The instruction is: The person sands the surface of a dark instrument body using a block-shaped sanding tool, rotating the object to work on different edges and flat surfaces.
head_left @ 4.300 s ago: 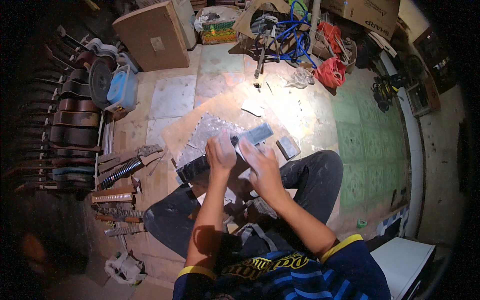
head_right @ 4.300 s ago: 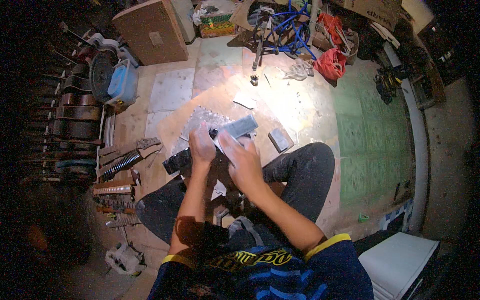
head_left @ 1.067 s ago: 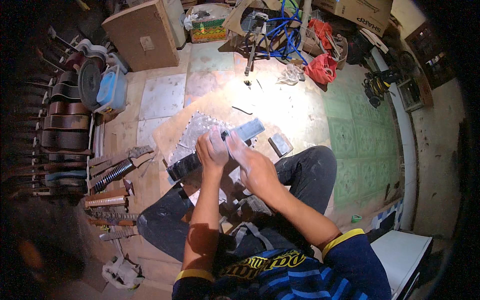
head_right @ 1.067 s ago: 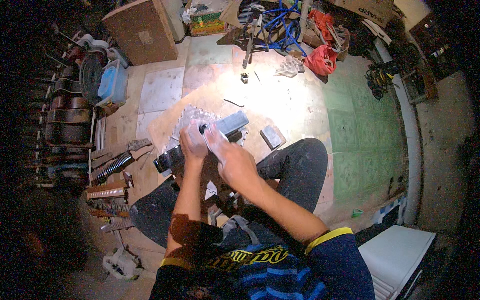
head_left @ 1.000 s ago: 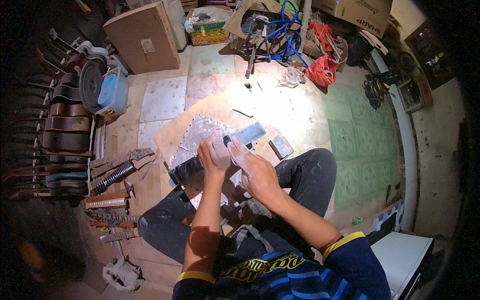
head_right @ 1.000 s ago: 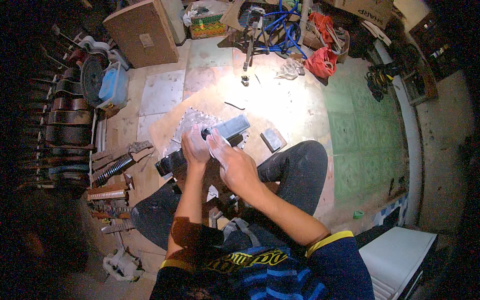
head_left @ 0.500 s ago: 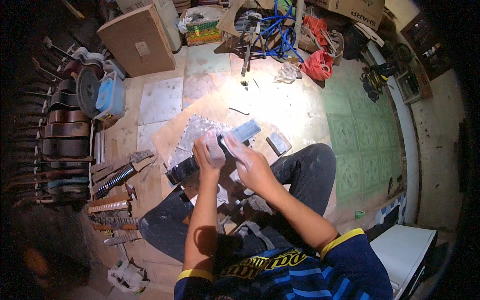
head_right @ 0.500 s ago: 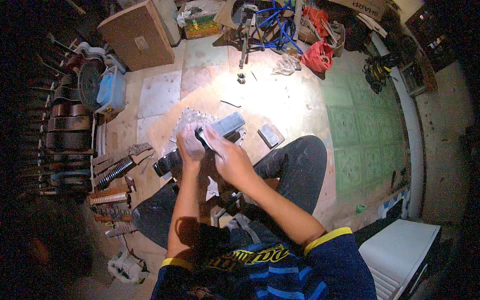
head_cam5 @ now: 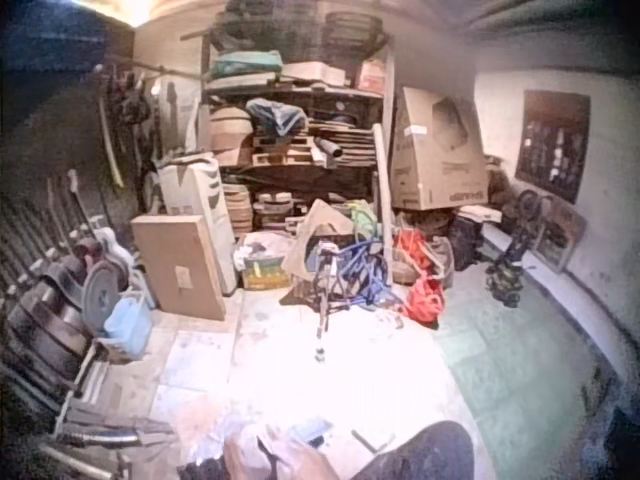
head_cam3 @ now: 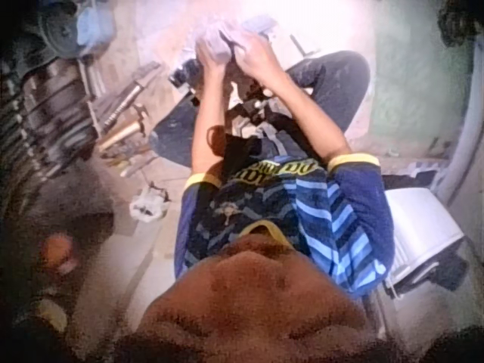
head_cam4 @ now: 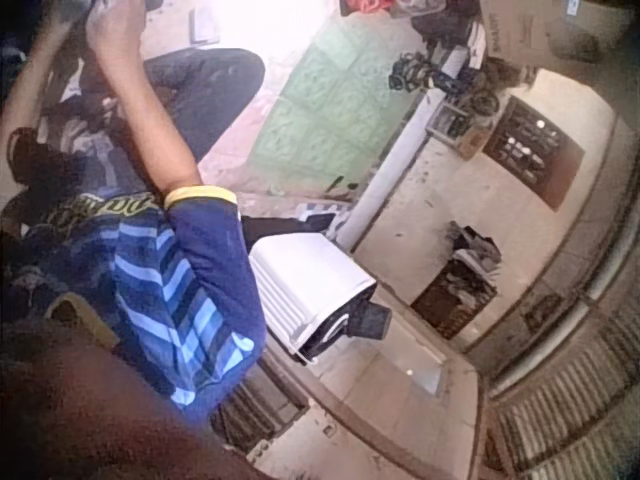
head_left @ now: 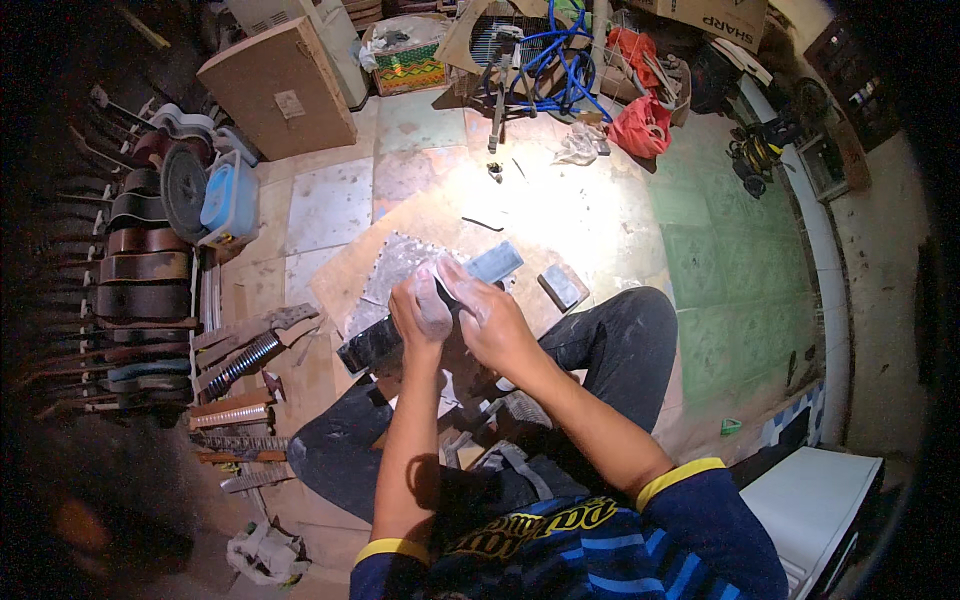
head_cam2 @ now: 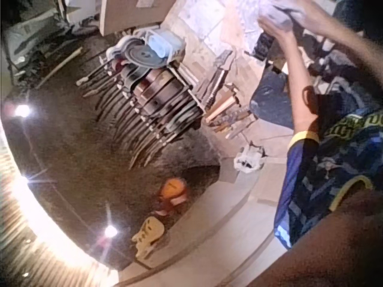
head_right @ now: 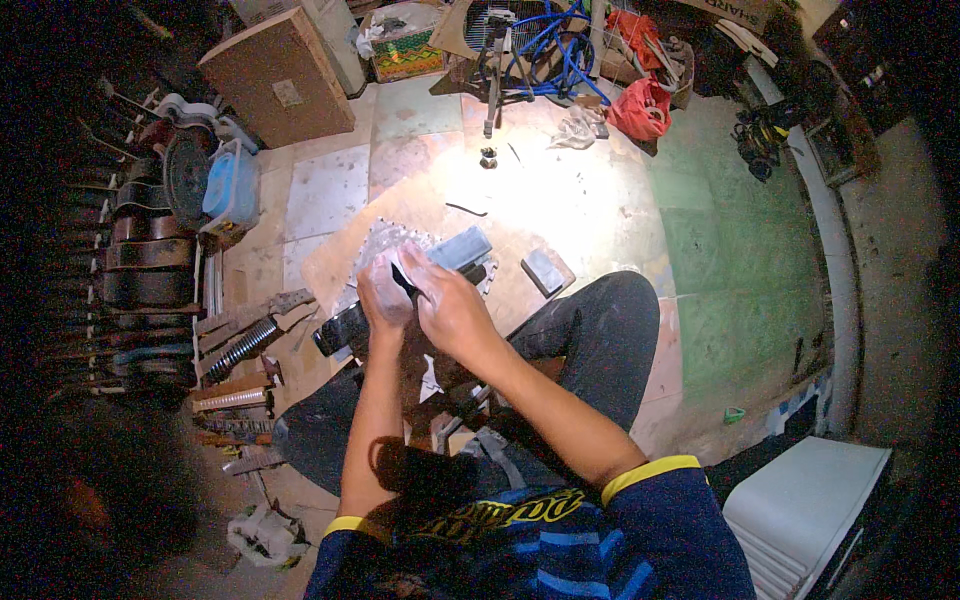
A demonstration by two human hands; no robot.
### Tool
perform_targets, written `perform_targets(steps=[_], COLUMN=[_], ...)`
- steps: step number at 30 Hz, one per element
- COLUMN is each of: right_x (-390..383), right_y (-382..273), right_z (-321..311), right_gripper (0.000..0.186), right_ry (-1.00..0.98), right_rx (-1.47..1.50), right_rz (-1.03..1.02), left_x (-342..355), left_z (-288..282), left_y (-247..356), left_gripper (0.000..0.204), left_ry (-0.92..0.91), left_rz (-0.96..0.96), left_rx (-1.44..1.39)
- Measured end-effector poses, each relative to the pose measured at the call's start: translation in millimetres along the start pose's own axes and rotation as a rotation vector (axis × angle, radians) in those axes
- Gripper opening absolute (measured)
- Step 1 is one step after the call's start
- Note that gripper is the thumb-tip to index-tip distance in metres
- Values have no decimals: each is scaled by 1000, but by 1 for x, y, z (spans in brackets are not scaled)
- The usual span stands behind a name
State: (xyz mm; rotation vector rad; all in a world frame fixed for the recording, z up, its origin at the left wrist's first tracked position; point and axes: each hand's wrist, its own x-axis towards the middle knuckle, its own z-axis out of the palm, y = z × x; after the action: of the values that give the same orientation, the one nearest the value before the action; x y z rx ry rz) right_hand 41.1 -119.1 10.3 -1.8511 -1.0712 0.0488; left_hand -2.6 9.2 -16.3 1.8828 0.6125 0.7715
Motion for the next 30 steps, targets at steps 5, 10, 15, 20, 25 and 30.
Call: perform_targets(steps=[5, 10, 15, 20, 25, 30], right_x=[-34, -31, -22, -39, -36, -31], right_y=[44, 21, 55, 20, 28, 52], right_z=[-23, -19, -40, -24, -9, -31], right_gripper=[73, 78, 68, 69, 65, 71], right_ry=[-173, -79, 42, -119, 71, 41], right_rx=[-333, -201, -273, -186, -246, -336], right_rz=[178, 180, 172, 237, 168, 238], left_x=[-6, -5, 0, 9, 11, 8], left_z=[3, 2, -1, -1, -2, 2], left_y=[-12, -10, 2, -8, -6, -2], left_gripper=[49, 47, 34, 27, 25, 26], left_ry=[29, 46, -30, -4, -49, -35], left_rz=[72, 125, 130, 237, 124, 142], left_rx=[208, 226, 296, 265, 284, 300])
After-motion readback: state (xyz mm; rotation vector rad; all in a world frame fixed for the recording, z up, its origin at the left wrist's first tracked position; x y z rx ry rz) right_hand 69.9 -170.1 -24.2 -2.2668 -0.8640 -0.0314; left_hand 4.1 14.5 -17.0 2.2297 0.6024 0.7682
